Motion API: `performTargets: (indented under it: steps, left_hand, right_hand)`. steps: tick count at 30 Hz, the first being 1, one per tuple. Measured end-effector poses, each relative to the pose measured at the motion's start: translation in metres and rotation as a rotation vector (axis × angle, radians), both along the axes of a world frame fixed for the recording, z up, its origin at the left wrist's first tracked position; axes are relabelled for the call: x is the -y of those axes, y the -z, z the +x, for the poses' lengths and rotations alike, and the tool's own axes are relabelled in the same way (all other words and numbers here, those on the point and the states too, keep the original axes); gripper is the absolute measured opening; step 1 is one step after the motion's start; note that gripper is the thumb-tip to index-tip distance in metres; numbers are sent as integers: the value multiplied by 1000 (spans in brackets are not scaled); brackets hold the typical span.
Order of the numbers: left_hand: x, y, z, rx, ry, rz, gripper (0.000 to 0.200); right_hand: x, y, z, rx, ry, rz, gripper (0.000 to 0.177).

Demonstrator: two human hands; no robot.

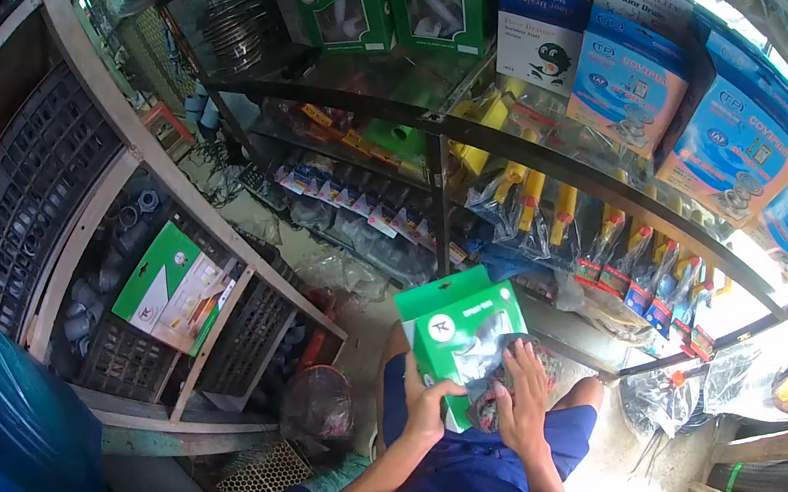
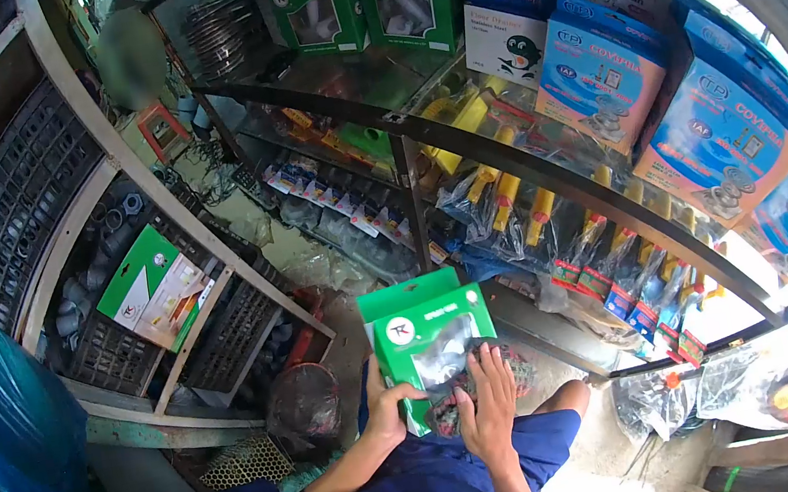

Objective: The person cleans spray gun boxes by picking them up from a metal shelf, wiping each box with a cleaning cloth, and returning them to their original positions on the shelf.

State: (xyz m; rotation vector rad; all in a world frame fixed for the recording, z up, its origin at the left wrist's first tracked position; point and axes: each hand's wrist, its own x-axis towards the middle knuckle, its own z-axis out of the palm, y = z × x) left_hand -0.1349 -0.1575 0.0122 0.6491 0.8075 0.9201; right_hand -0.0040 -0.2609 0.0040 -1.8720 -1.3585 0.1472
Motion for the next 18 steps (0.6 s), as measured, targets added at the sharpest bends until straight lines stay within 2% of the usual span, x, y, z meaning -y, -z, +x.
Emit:
performTargets:
  steps: [3,4,7,11,12,15,16,17,18]
  left_hand:
    - [-2,-2,-4,42,-54,-8,81]
    - [0,0,-4,58,-63,-5,83]
    - [7,3,0,-20,-26,145,78]
    - [2,2,-5,-124,138,408,93]
    - [1,-3,-7,-118,206,392,88]
    - [-10,0,-7,-230,379,577,86]
    - [-12,-10,-8,-244,500,512,86]
    - [-12,-10,-8,-269,521,564,86]
    - [-13,-9,-7,-294,543,616,86]
  right_hand:
    - [-10,15,3,-117,188,109,52]
    - [-17,21,8,-267,281,145,51]
    - [-23,16,30,-639,269,81,48]
    - [-15,19,57,-840,154,16,42]
    - [-13,18,60,-857,184,45,44]
    - [-4,18,66,-914,283,132,51]
    - [-6,36,74,-1027,174,243,58]
    - [-1,52,83,-1140,260,297,60]
    - [-2,46,84,-1252,347,352,62]
